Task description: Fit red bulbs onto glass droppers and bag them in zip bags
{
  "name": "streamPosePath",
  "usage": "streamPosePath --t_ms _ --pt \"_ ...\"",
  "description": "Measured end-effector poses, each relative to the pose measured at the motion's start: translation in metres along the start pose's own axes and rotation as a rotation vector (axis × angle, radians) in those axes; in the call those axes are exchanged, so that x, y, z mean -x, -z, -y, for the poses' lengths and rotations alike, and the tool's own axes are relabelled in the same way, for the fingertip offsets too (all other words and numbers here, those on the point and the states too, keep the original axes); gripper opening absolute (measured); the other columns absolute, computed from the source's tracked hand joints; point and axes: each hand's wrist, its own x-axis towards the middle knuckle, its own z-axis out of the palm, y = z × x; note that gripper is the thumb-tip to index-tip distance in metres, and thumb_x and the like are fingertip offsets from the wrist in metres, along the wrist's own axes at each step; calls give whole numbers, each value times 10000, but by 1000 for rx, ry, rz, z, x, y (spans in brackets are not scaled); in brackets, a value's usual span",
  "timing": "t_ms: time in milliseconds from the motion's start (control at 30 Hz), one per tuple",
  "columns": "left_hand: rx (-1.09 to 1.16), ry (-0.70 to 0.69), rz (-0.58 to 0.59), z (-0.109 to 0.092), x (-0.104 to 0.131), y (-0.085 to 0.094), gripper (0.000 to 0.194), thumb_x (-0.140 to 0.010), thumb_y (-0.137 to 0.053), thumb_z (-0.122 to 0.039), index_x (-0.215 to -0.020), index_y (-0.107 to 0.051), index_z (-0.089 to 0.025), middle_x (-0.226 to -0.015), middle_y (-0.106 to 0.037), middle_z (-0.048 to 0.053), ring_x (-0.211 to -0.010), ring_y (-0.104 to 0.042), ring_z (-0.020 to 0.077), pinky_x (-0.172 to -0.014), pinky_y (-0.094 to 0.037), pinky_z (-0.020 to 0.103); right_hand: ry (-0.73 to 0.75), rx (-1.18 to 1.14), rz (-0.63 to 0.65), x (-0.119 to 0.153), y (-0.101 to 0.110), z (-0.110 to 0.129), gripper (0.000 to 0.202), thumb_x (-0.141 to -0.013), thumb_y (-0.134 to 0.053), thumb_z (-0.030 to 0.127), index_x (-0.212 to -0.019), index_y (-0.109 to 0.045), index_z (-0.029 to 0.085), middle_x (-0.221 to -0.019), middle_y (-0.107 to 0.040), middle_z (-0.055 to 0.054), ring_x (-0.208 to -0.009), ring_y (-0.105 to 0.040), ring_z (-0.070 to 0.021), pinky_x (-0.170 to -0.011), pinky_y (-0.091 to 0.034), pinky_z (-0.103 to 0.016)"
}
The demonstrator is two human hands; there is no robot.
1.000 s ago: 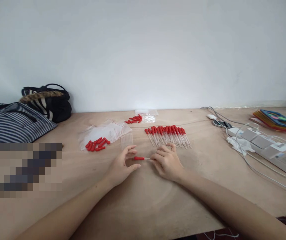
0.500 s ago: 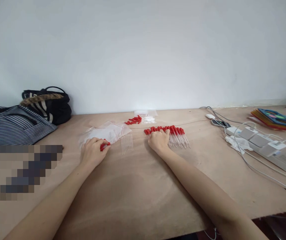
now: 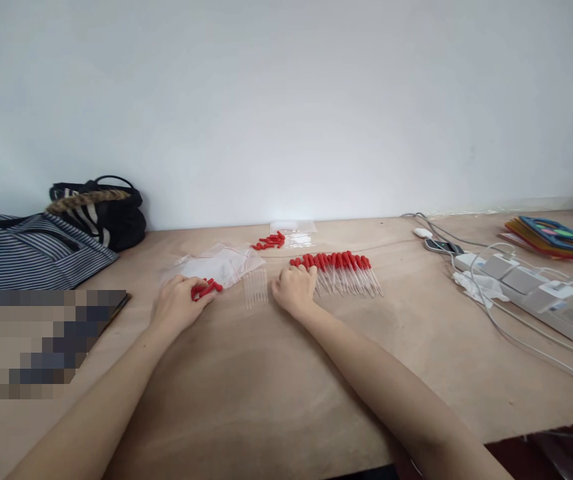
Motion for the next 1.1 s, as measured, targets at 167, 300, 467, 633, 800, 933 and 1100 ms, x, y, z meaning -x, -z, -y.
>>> streamPosePath --t_ms 167,300,467,633,800,933,1100 --pt "-45 -20 -17 1 0 -10 274 -751 -570 -376 -886 -667 -158 -902 -572 101 -865 -518 264 -742 -385 334 -67 -64 106 -1 -5 28 317 -800 -425 345 -825 -664 140 -921 -645 -151 -932 -509 -258 -853 -211 -419" --pt "-46 -23 -51 4 -1 -16 277 -766 -551 -367 -887 -662 -144 -881 -568 99 -863 -516 270 -751 -383 342 -89 -69 171 -3 -5 33 299 -793 -418 304 -830 -671 151 -895 -656 -151 -970 -515 -265 -889 -184 -437" --pt "-48 -31 -31 9 -1 -13 260 -758 -560 -355 -890 -651 -150 -868 -564 102 -835 -518 280 -698 -394 342 -94 -65 244 -6 -5 32 284 -774 -443 305 -879 -668 165 -924 -659 -144 -958 -542 -265 -895 -194 -440" --pt "-38 -121 -16 15 -3 -15 147 -757 -562 -270 -810 -663 -178 -858 -558 87 -832 -513 253 -699 -393 326 -89 -49 310 -12 -1 34 286 -788 -439 275 -931 -659 160 -959 -653 -148 -950 -554 -267 -887 -203 -438" --pt "-11 -192 -65 12 -4 -14 139 -760 -523 -213 -728 -646 -158 -820 -556 91 -833 -517 252 -737 -404 352 -8 -23 321 4 17 24 287 -819 -392 201 -884 -669 167 -913 -662 -133 -948 -544 -257 -853 -216 -418" --pt "217 -422 -122 -16 9 -5 156 -798 -444 -222 -766 -585 -163 -807 -587 71 -825 -533 229 -757 -413 346 200 40 272 38 35 -7 250 -803 -428 208 -868 -651 114 -907 -646 -150 -925 -514 -254 -776 -253 -369" --pt "490 -569 57 -64 41 -17 157 -840 -406 -217 -846 -560 -192 -817 -619 28 -752 -575 172 -682 -440 276 431 102 157 68 44 -70 140 -785 -485 207 -759 -598 129 -804 -630 -92 -820 -497 -209 -701 -244 -329"
